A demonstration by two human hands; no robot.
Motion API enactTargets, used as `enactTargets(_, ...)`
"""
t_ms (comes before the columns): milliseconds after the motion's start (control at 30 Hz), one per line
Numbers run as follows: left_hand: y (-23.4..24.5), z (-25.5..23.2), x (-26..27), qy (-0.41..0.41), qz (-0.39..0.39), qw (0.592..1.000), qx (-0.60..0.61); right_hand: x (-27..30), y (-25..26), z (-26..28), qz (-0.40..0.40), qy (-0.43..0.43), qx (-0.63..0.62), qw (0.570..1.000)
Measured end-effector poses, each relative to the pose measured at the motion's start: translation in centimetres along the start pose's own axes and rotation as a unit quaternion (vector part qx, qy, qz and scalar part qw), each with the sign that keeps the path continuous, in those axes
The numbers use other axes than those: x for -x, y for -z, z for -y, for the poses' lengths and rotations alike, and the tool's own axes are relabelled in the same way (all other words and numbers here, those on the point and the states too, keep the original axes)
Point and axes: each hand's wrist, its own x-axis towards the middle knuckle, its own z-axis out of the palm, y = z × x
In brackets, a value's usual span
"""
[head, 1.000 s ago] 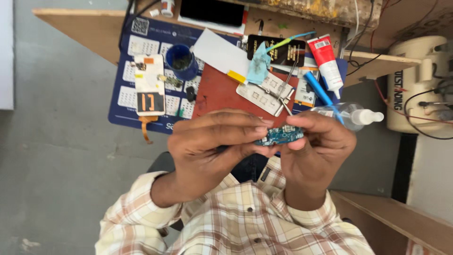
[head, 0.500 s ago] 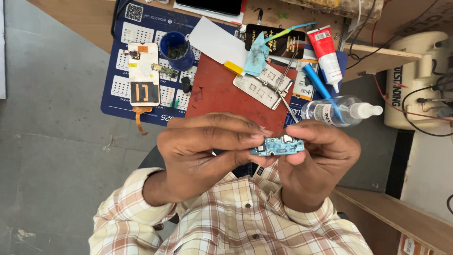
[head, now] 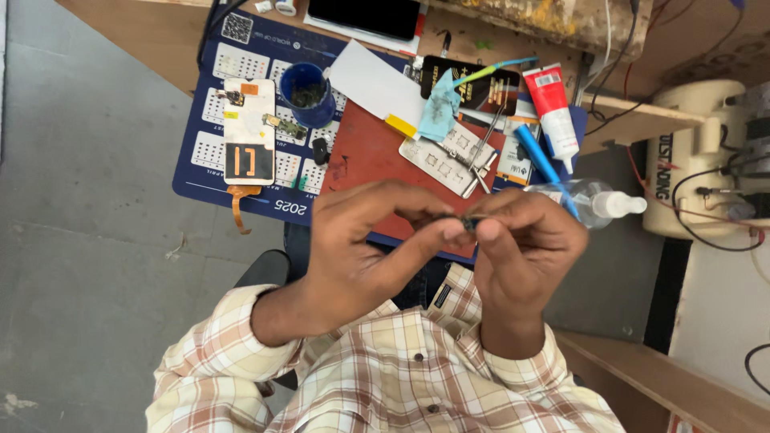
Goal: The person uses a screwdriver and tweezers to manipulate a small circuit board on a workbench. They then wipe the board with a cloth and apply liquid from a spray bottle, continuing to clean and adjust the component with tools.
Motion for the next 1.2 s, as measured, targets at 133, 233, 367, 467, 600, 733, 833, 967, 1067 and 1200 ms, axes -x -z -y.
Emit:
enactTargets(133, -0.5, 1.5, -1.0, 0.082, -0.006, 0.994, 0.069, -1.0, 0.5, -1.5, 0.004, -0.067, 0.021, 0.998)
enactTargets(233, -0.4, 3.2, -1.8, 0.140, -0.003, 0.980, 0.143, -1.2, 0.8, -3.0, -0.009, -0.129, -0.017, 0.991)
enactTargets(367, 0.1, 3.9, -2.0, 0.098, 0.022, 0.994, 0.034, -1.8, 1.5, -4.4, -0.010, -0.185, -0.073, 0.980)
enactTargets(467, 0.6, 3.8, -2.1, 0.086, 0.052, 0.995, 0.006, -1.9, 1.8, -4.9, -0.015, -0.201, -0.103, 0.974)
enactTargets(600, 1.1, 3.6, -2.3, 0.125, 0.081, 0.988, 0.028, -1.6, 2.2, -4.8, -0.018, -0.199, -0.153, 0.968)
enactTargets(733, 1.3, 3.5, -2.2, 0.157, 0.100, 0.976, 0.112, -1.2, 2.6, -4.6, -0.001, -0.179, -0.188, 0.966)
enactTargets(833, 1.3, 3.1, -2.2, 0.145, 0.107, 0.974, 0.135, -0.9, 2.7, -4.3, 0.000, -0.179, -0.190, 0.965)
enactTargets(967, 1.4, 2.1, -2.0, 0.120, 0.118, 0.979, 0.119, -0.8, 2.5, -4.0, -0.002, -0.178, -0.207, 0.962)
enactTargets(1067, 1.4, 1.7, -1.8, 0.112, 0.119, 0.978, 0.128, -0.9, 2.4, -3.9, 0.013, -0.169, -0.226, 0.959)
enactTargets(1200, 1.3, 1.5, -1.9, 0.097, 0.112, 0.985, 0.085, -1.1, 2.1, -3.7, 0.010, -0.162, -0.221, 0.962)
